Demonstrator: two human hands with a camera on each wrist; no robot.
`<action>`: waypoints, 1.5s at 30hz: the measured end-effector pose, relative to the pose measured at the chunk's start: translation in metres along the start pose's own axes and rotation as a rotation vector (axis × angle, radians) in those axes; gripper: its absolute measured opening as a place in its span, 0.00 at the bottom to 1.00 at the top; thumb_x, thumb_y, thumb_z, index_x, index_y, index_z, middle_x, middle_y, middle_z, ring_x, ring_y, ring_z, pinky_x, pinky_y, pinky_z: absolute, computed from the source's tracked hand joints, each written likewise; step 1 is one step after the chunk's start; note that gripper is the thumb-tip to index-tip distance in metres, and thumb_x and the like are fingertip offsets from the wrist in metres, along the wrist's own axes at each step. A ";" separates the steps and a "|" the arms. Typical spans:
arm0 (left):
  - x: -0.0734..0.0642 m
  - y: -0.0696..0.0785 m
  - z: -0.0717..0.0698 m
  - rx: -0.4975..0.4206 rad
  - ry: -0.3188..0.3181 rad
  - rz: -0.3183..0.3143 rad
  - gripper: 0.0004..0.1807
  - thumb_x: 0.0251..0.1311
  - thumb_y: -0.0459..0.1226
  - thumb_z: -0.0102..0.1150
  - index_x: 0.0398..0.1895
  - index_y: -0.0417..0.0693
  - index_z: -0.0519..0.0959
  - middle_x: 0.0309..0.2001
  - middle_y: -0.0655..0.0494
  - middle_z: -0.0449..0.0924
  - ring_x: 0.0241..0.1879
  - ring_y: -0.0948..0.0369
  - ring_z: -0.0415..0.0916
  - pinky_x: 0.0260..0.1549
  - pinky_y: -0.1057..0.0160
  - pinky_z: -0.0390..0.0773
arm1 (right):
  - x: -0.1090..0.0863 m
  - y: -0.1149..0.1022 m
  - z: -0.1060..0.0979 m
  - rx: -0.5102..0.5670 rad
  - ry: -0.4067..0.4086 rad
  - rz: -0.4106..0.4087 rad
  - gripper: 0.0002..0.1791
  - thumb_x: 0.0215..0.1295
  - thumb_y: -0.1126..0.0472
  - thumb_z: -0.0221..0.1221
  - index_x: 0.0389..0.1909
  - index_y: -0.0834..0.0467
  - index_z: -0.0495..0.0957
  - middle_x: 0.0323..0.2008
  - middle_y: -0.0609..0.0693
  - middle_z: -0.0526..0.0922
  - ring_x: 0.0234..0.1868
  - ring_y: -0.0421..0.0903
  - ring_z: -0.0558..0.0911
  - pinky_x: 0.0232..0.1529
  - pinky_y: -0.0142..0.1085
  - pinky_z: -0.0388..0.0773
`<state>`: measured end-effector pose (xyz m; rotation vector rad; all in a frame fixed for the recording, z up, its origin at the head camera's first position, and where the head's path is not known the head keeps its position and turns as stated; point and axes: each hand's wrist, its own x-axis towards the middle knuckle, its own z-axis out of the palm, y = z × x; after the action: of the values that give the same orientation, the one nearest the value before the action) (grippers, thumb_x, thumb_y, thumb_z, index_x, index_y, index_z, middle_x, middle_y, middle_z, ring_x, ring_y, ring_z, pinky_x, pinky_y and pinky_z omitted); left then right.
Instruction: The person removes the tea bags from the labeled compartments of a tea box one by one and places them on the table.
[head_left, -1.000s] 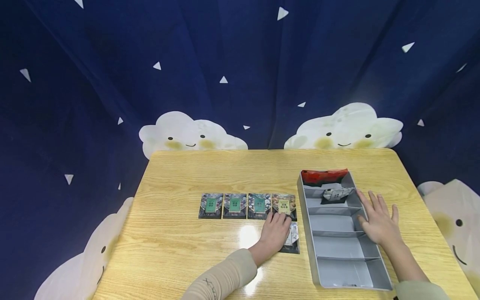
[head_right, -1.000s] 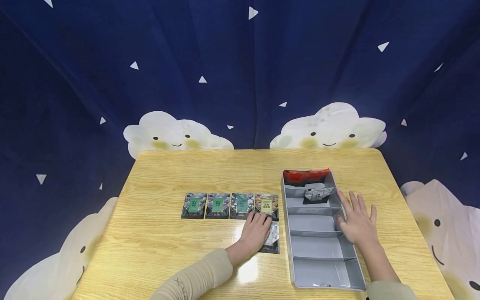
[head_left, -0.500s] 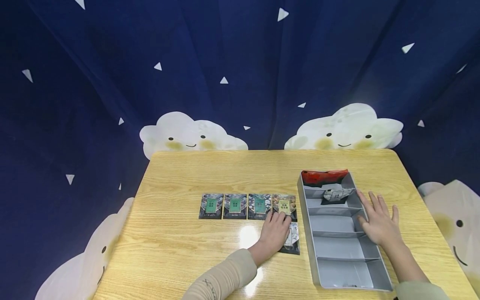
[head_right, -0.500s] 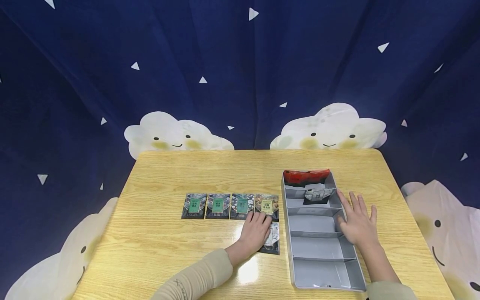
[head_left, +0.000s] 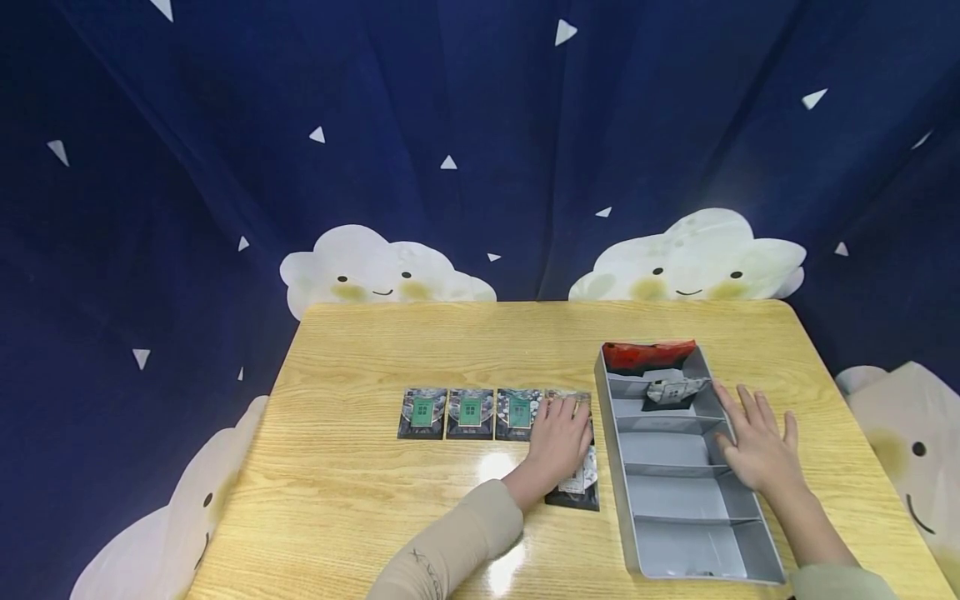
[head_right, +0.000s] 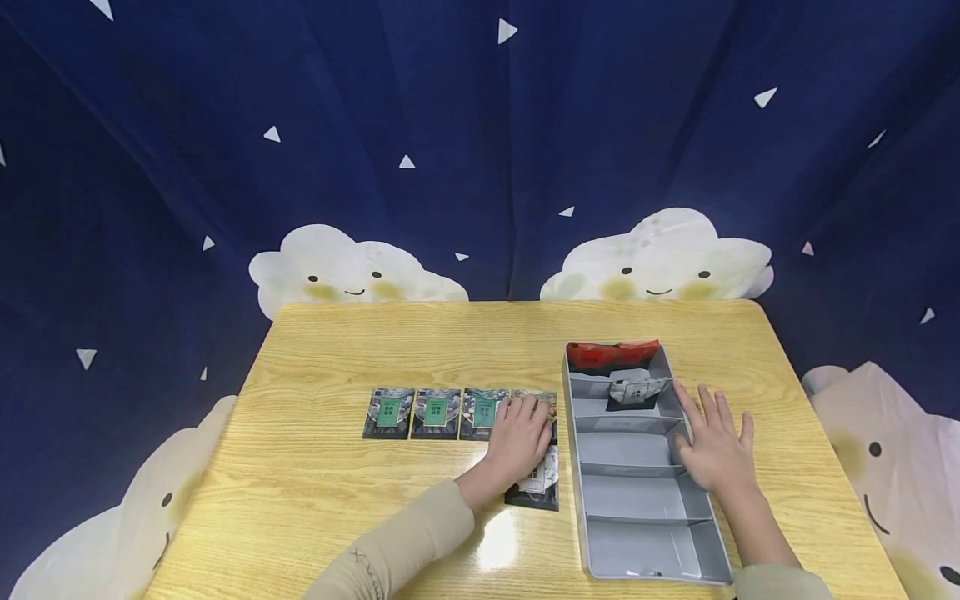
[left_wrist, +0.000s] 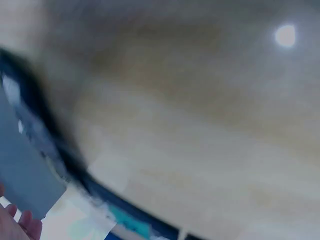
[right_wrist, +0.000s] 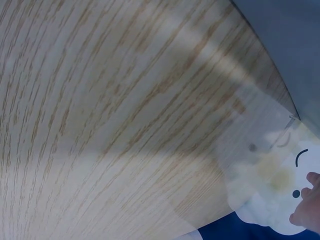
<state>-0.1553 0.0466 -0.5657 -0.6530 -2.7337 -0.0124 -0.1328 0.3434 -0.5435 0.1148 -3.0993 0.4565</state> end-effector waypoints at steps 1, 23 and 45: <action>0.005 0.000 -0.003 -0.010 0.010 -0.007 0.13 0.63 0.47 0.43 0.48 0.59 0.71 0.41 0.61 0.69 0.44 0.61 0.66 0.50 0.58 0.62 | 0.000 0.000 0.000 -0.003 0.000 0.001 0.44 0.59 0.58 0.49 0.71 0.43 0.35 0.67 0.67 0.46 0.68 0.65 0.37 0.58 0.63 0.20; 0.078 0.032 -0.021 -0.007 -0.073 0.103 0.18 0.67 0.50 0.36 0.58 0.62 0.63 0.50 0.64 0.65 0.49 0.65 0.62 0.55 0.62 0.60 | 0.001 -0.001 0.000 -0.041 0.001 -0.007 0.44 0.60 0.57 0.49 0.71 0.42 0.34 0.68 0.65 0.44 0.69 0.63 0.36 0.58 0.60 0.18; 0.101 0.077 -0.022 -0.015 -0.192 0.190 0.16 0.67 0.52 0.38 0.55 0.65 0.64 0.51 0.69 0.66 0.49 0.68 0.64 0.48 0.67 0.62 | 0.001 0.001 0.000 -0.043 -0.005 0.009 0.44 0.60 0.57 0.49 0.71 0.42 0.34 0.68 0.65 0.45 0.69 0.63 0.35 0.58 0.62 0.21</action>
<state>-0.1992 0.1580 -0.5179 -0.9619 -2.8417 0.0791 -0.1338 0.3440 -0.5434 0.1015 -3.1136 0.3896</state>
